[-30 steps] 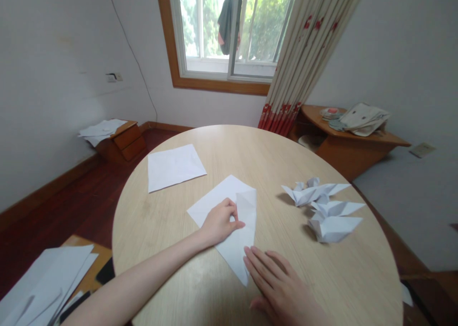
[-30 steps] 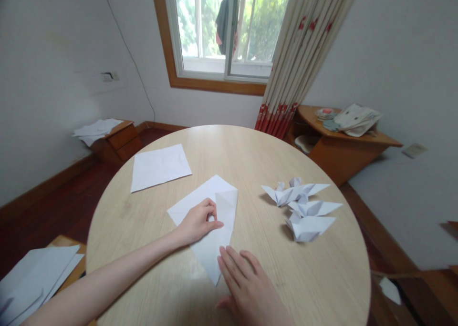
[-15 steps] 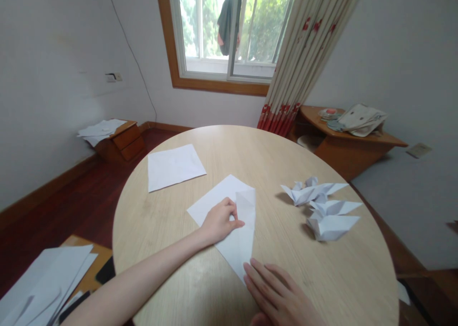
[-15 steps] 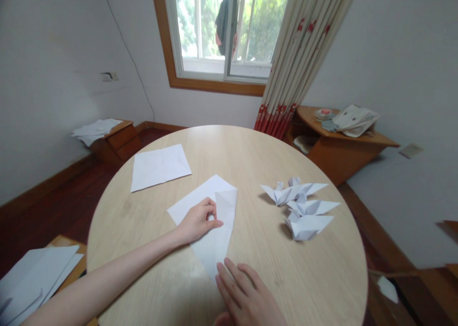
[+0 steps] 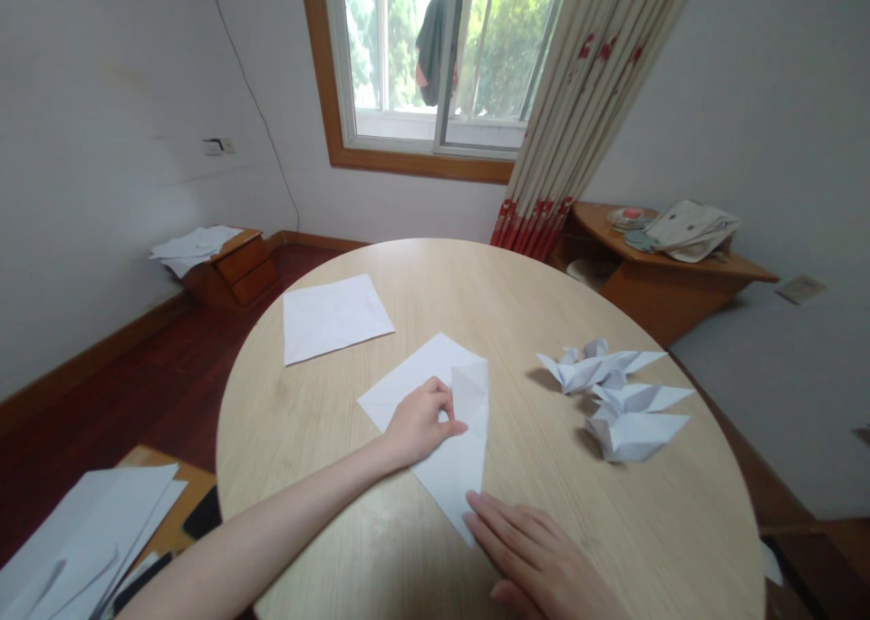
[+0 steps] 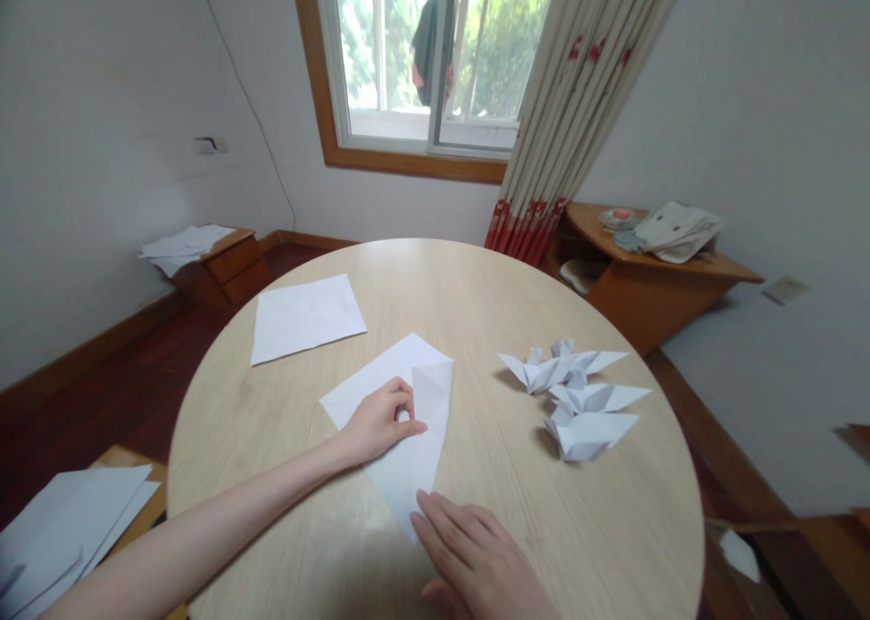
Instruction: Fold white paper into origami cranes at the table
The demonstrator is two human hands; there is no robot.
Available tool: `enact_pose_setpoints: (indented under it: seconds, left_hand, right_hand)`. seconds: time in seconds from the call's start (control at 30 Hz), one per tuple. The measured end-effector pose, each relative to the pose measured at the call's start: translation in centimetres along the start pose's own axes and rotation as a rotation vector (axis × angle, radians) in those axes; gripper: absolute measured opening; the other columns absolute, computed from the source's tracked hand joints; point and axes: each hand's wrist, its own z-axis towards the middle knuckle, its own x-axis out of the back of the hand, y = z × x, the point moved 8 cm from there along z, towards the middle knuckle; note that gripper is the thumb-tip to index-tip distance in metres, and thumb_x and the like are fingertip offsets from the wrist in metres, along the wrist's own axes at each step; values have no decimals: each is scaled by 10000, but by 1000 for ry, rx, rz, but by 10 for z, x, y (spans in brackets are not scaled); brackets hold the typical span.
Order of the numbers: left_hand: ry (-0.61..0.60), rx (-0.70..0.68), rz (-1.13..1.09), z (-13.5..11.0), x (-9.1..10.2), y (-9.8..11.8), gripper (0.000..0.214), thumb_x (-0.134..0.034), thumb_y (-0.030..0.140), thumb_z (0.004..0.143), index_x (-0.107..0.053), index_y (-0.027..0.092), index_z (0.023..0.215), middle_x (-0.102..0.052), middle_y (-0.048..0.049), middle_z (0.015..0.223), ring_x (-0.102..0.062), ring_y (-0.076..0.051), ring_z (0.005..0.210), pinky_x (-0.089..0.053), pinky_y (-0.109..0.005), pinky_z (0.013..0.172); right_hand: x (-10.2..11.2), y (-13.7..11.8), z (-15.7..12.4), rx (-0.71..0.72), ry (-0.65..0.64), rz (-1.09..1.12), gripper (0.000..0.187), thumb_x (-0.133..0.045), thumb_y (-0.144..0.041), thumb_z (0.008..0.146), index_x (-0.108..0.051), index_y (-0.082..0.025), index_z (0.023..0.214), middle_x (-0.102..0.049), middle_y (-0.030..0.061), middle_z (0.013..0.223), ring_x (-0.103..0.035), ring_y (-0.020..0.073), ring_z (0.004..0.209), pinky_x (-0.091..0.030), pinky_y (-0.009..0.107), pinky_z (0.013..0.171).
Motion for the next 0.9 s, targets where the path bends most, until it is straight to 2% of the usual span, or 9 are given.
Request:
enact_pose_setpoints:
  seconds: [0.2, 0.37, 0.6, 0.9]
  left_hand:
    - [-1, 6, -3, 0, 0, 0, 173, -769, 219, 710, -606, 184, 665, -577, 12, 953, -578, -147, 794, -422, -244, 722]
    - [7, -5, -3, 0, 0, -1, 186, -773, 234, 717, -602, 186, 662, -582, 19, 950, -579, -144, 787, -415, -236, 719]
    - [10, -4, 25, -1, 0, 2, 203, -781, 243, 720, -597, 182, 663, -589, 23, 929, -576, -140, 775, -405, -235, 705]
    - [13, -7, 51, -2, 1, 2, 200, -777, 258, 726, -598, 186, 674, -595, 21, 941, -581, -144, 781, -406, -240, 714]
  right_hand:
    - [-14, -6, -1, 55, 16, -165, 394, -423, -109, 879, -588, -133, 1236, -594, 33, 1301, -608, 186, 1116, -505, 273, 832]
    - [-17, -7, -6, 34, 84, -142, 391, -390, -82, 902, -585, -116, 1240, -610, 68, 1285, -583, 194, 1155, -509, 279, 857]
    - [-15, -9, -6, -4, 154, -131, 324, -415, -135, 948, -616, -101, 1199, -644, 65, 1241, -602, 182, 1127, -519, 257, 876]
    - [-17, -11, -8, 14, 149, -166, 311, -424, -144, 955, -632, -86, 1179, -648, 77, 1234, -606, 197, 1123, -536, 265, 872]
